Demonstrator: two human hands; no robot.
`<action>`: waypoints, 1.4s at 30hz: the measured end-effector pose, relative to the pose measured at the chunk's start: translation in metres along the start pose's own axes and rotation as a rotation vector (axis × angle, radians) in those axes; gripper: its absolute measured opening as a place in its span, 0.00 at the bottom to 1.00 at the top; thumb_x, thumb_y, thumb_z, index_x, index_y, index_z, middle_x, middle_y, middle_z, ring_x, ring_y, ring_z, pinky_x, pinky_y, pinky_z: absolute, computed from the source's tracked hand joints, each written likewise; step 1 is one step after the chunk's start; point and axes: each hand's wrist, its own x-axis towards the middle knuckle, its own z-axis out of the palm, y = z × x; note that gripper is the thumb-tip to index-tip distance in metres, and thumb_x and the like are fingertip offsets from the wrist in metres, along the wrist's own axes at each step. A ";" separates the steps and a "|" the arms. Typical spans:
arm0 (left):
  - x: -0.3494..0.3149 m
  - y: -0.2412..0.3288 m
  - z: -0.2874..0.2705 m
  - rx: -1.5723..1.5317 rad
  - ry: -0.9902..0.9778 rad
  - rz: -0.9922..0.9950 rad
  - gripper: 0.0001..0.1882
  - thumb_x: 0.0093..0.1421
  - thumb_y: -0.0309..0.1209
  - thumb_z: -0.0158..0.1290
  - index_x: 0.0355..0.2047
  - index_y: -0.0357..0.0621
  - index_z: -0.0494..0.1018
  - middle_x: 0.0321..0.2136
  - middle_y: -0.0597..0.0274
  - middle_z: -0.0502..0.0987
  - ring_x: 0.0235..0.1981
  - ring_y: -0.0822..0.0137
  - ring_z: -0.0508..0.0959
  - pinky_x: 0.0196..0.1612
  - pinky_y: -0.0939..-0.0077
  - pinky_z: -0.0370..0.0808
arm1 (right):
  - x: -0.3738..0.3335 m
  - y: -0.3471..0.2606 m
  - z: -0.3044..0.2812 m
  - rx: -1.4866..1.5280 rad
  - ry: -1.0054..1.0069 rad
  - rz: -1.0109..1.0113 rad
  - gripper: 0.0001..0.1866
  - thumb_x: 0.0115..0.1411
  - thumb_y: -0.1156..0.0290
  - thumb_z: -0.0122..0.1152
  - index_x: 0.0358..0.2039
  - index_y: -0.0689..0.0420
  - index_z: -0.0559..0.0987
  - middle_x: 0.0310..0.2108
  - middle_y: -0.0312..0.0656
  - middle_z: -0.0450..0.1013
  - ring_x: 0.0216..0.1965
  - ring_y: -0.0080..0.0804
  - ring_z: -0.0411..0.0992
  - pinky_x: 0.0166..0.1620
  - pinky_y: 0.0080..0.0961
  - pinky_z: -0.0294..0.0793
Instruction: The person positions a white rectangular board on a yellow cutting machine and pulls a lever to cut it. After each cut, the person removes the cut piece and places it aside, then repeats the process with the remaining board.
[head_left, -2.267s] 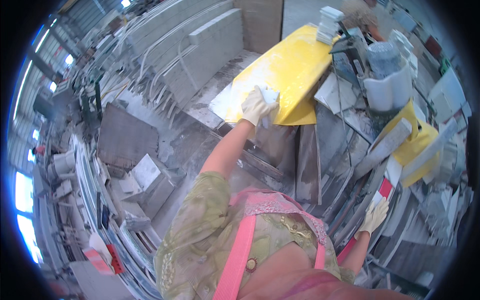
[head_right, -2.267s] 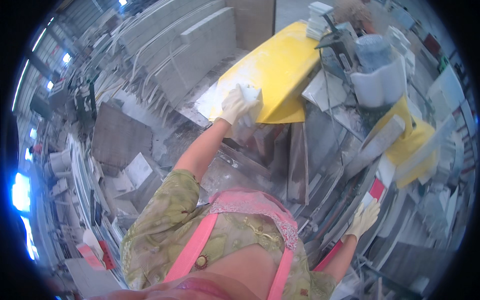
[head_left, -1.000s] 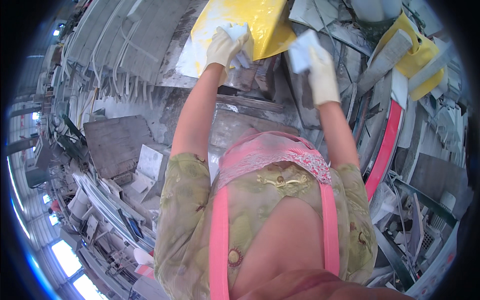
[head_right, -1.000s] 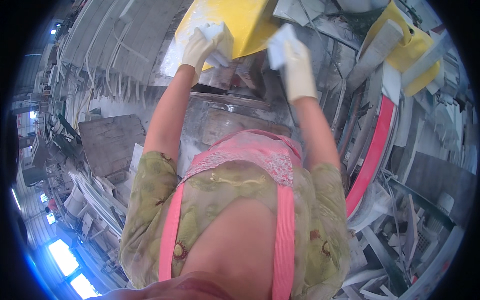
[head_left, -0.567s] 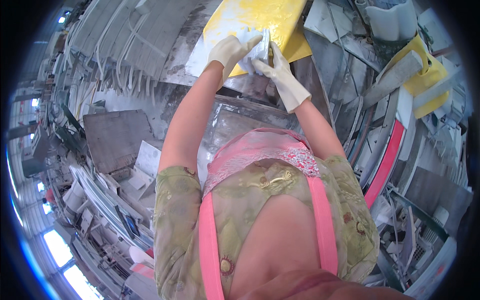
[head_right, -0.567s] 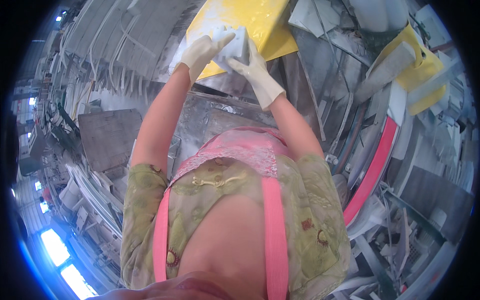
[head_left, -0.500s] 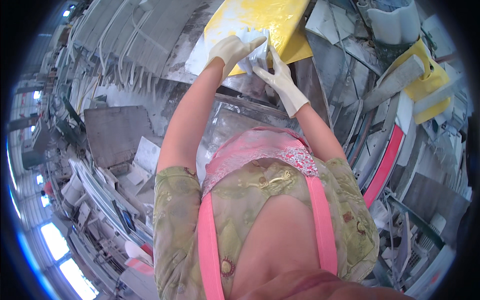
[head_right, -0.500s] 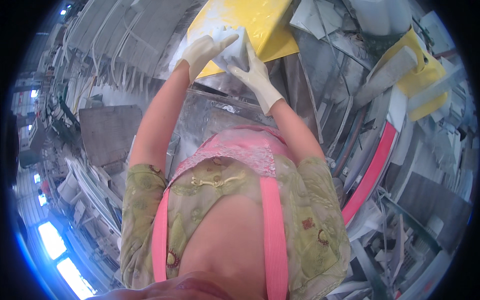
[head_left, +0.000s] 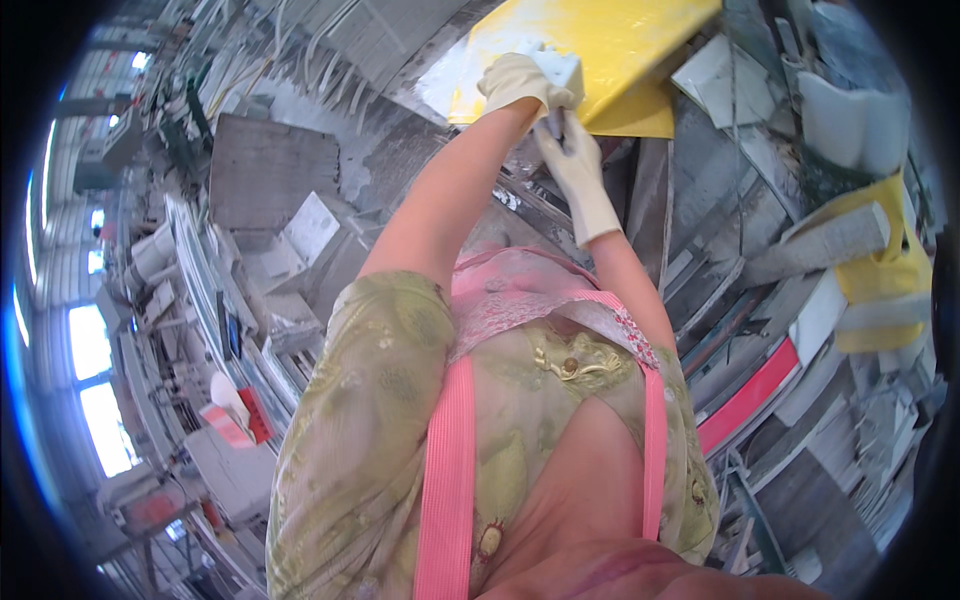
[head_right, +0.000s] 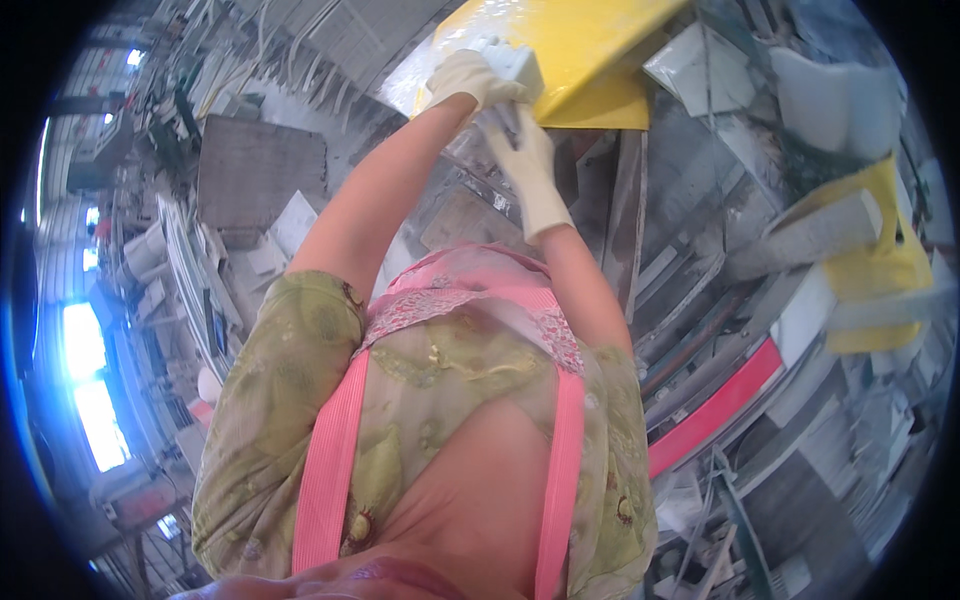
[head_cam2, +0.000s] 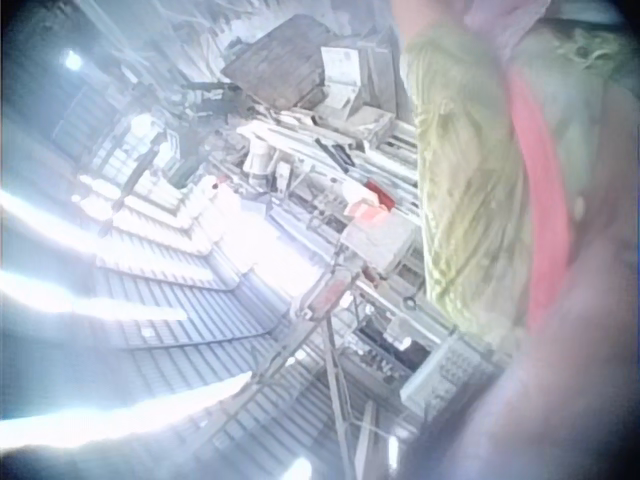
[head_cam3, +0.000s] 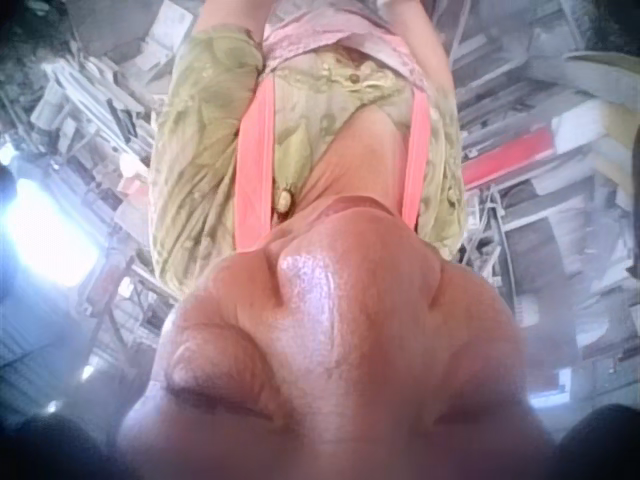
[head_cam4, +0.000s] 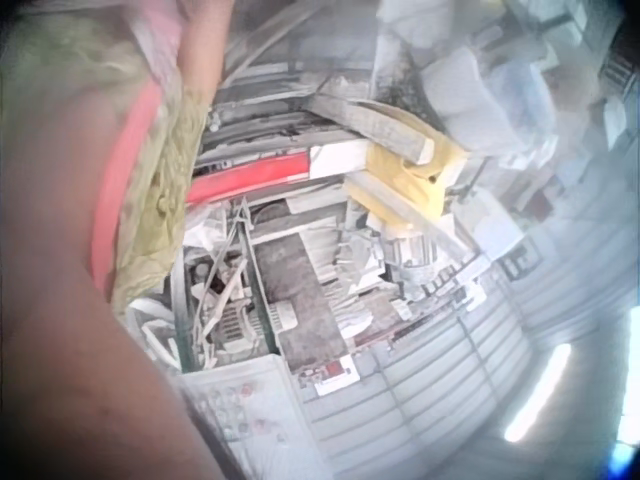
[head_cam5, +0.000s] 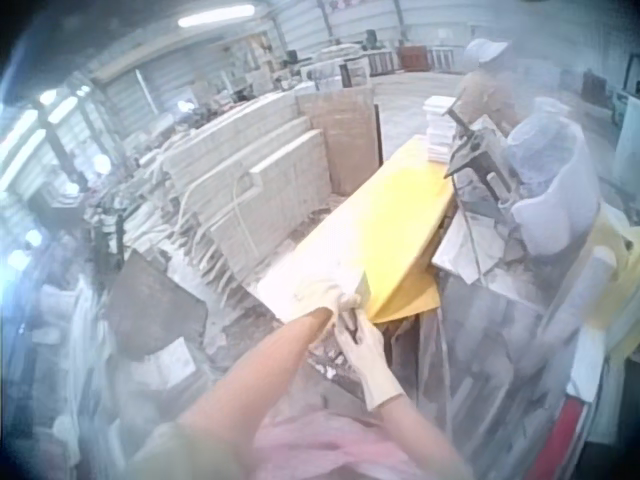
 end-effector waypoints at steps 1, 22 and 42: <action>0.001 -0.004 -0.001 -0.052 0.009 0.002 0.35 0.40 0.56 0.69 0.43 0.43 0.85 0.41 0.54 0.85 0.44 0.60 0.84 0.46 0.66 0.79 | -0.002 0.005 -0.003 0.150 0.054 -0.001 0.27 0.65 0.64 0.66 0.59 0.66 0.73 0.52 0.53 0.78 0.51 0.41 0.78 0.52 0.32 0.76; 0.101 -0.163 0.004 -1.375 -1.074 0.206 0.27 0.55 0.43 0.68 0.46 0.33 0.80 0.40 0.49 0.84 0.37 0.58 0.85 0.36 0.64 0.84 | 0.030 -0.035 0.098 -0.783 0.283 0.293 0.34 0.76 0.48 0.36 0.69 0.64 0.63 0.64 0.52 0.66 0.62 0.46 0.68 0.62 0.37 0.70; 0.154 -0.170 -0.052 -1.645 -1.300 0.209 0.42 0.61 0.37 0.63 0.66 0.27 0.55 0.61 0.43 0.69 0.62 0.58 0.73 0.65 0.59 0.70 | 0.095 -0.117 0.160 -0.318 0.580 0.172 0.31 0.78 0.55 0.34 0.70 0.68 0.61 0.69 0.54 0.61 0.69 0.41 0.61 0.70 0.35 0.58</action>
